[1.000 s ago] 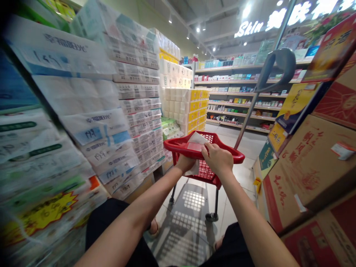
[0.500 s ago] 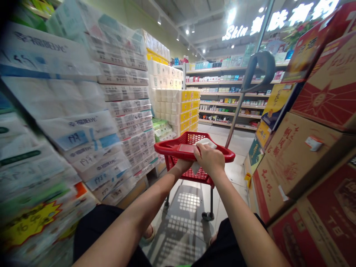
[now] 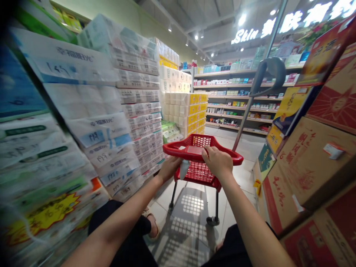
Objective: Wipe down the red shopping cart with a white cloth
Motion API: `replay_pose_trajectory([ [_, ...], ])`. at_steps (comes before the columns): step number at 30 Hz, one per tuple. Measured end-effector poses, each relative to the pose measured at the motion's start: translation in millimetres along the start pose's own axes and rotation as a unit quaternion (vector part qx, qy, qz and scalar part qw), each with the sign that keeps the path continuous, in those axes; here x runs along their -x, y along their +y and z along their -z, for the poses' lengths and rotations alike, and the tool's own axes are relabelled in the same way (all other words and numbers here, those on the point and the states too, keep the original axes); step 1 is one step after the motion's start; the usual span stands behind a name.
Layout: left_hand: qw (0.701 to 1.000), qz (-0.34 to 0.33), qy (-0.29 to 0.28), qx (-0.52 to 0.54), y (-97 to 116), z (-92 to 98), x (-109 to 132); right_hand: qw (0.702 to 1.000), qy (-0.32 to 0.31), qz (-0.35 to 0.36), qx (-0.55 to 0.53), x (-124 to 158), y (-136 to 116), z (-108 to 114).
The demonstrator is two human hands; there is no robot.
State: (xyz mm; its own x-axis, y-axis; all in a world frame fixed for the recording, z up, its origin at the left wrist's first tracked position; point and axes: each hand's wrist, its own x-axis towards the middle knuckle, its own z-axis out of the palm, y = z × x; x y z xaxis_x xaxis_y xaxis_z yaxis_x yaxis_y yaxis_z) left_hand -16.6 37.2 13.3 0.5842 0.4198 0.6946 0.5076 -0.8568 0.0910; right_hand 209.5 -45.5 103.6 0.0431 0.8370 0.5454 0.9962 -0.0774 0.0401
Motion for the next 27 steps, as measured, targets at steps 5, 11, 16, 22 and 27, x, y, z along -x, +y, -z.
replay_pose_trajectory([
  [5,0.993,-0.043,0.092,-0.059,30,25.4,12,1.000,0.007,0.002,0.002,-1,0,-2],
  [11,0.935,0.085,0.322,-0.121,43,87.6,-38,1.000,0.007,0.001,0.003,-3,-6,-3],
  [16,0.992,0.003,0.046,-0.117,47,75.6,-64,1.000,0.022,0.009,-0.001,-3,-7,-3],
  [22,0.990,-0.044,-0.073,-0.111,47,37.8,-79,0.999,0.025,0.018,0.012,-5,-3,-6],
  [27,0.984,-0.055,-0.150,-0.079,37,44.7,-94,0.999,0.034,0.019,0.016,-4,0,-9],
])
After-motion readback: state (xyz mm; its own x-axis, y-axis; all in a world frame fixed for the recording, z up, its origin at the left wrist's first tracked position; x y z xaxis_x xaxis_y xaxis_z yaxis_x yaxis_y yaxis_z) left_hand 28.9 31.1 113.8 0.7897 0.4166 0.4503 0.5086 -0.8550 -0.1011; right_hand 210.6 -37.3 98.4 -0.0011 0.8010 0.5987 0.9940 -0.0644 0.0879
